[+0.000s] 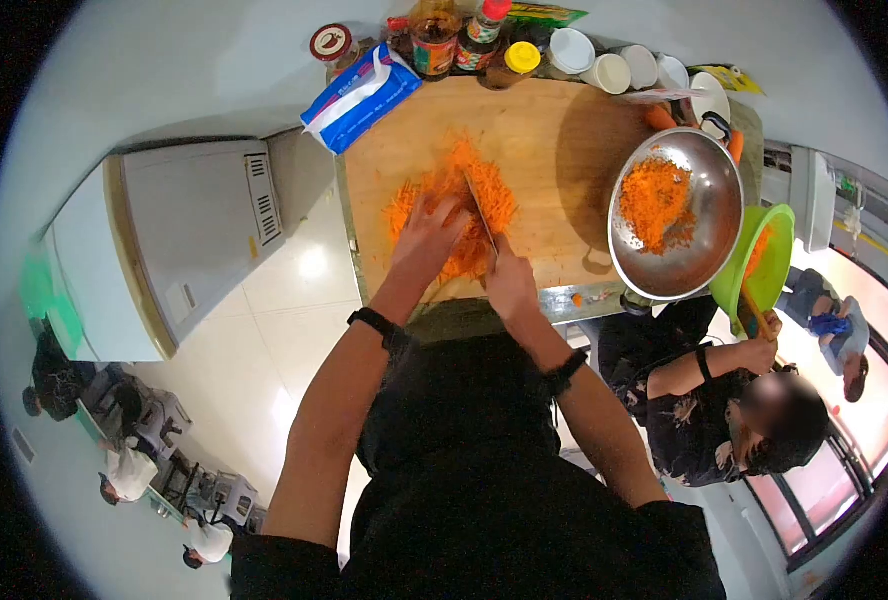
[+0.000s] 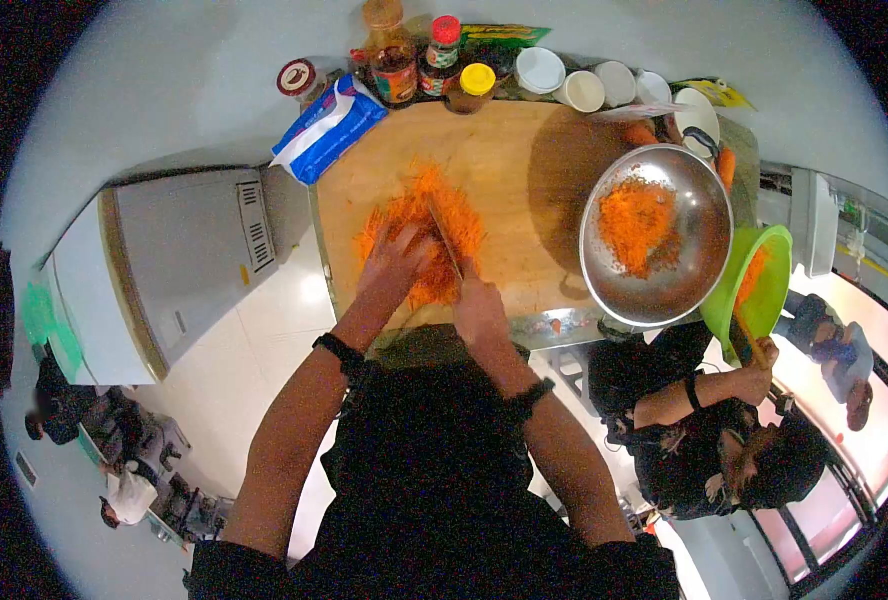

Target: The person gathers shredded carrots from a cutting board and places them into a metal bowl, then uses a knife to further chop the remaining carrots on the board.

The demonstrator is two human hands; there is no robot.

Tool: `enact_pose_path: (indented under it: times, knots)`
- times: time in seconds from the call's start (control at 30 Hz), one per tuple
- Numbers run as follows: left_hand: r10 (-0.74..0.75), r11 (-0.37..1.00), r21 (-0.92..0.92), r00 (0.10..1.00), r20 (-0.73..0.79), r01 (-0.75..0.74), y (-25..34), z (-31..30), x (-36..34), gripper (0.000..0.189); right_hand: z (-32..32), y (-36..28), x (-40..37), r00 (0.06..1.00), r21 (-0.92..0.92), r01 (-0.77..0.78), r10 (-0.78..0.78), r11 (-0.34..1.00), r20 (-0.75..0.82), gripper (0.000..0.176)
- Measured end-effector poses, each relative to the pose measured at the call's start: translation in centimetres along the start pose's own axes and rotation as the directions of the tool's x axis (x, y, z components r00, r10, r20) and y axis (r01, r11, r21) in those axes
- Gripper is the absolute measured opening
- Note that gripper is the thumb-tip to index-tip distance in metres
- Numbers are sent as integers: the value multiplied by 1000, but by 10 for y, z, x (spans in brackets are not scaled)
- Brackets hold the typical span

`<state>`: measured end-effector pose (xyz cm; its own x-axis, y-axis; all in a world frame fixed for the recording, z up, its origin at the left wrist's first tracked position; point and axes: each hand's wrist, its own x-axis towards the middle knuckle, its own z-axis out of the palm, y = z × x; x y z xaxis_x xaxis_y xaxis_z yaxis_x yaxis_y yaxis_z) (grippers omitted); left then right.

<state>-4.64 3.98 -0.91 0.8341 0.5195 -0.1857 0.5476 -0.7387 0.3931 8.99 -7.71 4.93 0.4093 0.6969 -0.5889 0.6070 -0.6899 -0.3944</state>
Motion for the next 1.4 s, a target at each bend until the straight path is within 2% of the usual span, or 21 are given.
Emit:
enact_pose_path:
  times: [0.03, 0.13, 0.17, 0.23, 0.3, 0.33, 0.37, 0.4, 0.53, 0.57, 0.63, 0.7, 0.77, 0.87, 0.97, 1.0, 1.07, 1.2, 1.27, 1.33, 1.4]
  knots:
    - [97, 993, 71, 995, -17, -96, -5, 5, 0, 39, 1, -3, 8, 1000, 13, -23, 23, 1000, 20, 29]
    - [91, 985, 151, 995, -33, -85, -6, 10, 3, 38, 6, 3, 18, 1000, 52, -20, 19, 998, 5, 28]
    - [96, 984, 152, 995, -41, -89, -5, 10, 4, 38, 6, 8, 20, 1000, 72, 13, -11, 997, -24, 28]
    - [70, 997, -17, 984, -166, -74, -5, -5, 3, 34, 3, 21, 26, 997, 22, 64, -63, 998, -34, 29]
    - [67, 998, 9, 980, -188, -66, 0, -21, 1, 33, -6, 19, 24, 992, -16, 120, -120, 993, -33, 29]
    - [72, 997, 25, 975, -211, -68, 2, -28, 2, 32, -27, 6, 19, 999, 11, 47, -48, 999, 18, 28]
    - [74, 997, 32, 974, -213, -69, 3, -32, -1, 32, -42, -4, 14, 997, 33, -30, 27, 999, 70, 28]
    - [112, 991, 93, 983, -148, -99, 6, -36, -3, 32, -46, -8, 6, 998, 35, -27, 25, 999, 64, 28]
    - [229, 958, 173, 973, 26, -230, 4, -47, -6, 35, -44, -5, -27, 988, 69, 148, -145, 987, -46, 30]
    - [222, 959, 177, 975, 23, -223, 2, -48, -7, 35, -40, -2, -32, 972, 61, 226, -220, 972, -81, 32]
    - [271, 953, 166, 958, -91, -254, 1, -50, -6, 32, -32, 0, -43, 971, 47, 226, -222, 973, -85, 34]
    - [284, 949, 167, 956, -78, -268, 0, -49, -3, 32, -29, 3, -50, 972, 27, 218, -215, 976, -93, 37]
    - [293, 946, 165, 954, -62, -280, -1, -46, -2, 33, -27, 2, -56, 982, -63, 186, -187, 981, -19, 37]
    - [307, 945, 139, 950, -61, -297, -5, -44, 1, 32, -10, 24, -49, 971, -135, 235, -239, 963, -15, 38]
    - [331, 939, 128, 941, -78, -319, -10, -35, 3, 30, -15, 18, -45, 976, -155, 216, -212, 964, 41, 36]
    - [339, 936, 117, 940, -39, -333, -12, -33, 5, 30, -13, 19, -41, 977, -159, 214, -210, 964, 45, 36]
    - [342, 935, 98, 940, 1, -341, -13, -29, 6, 30, -3, 20, -29, 972, -145, 236, -235, 961, 28, 55]
    - [312, 950, 48, 949, -49, -310, -11, -29, 8, 31, 15, 7, 19, 965, -54, 256, -258, 965, -44, 53]
    - [294, 956, 9, 952, -79, -295, -7, -31, 3, 32, 15, 6, 18, 989, -68, 147, -148, 987, -16, 50]
    - [322, 947, 66, 935, -150, -316, -9, -34, 5, 31, 8, 6, 20, 992, -63, 124, -125, 990, -2, 50]
    - [311, 949, 91, 945, -99, -303, -8, -43, 4, 33, -4, 6, 19, 994, -58, 107, -107, 993, 2, 50]
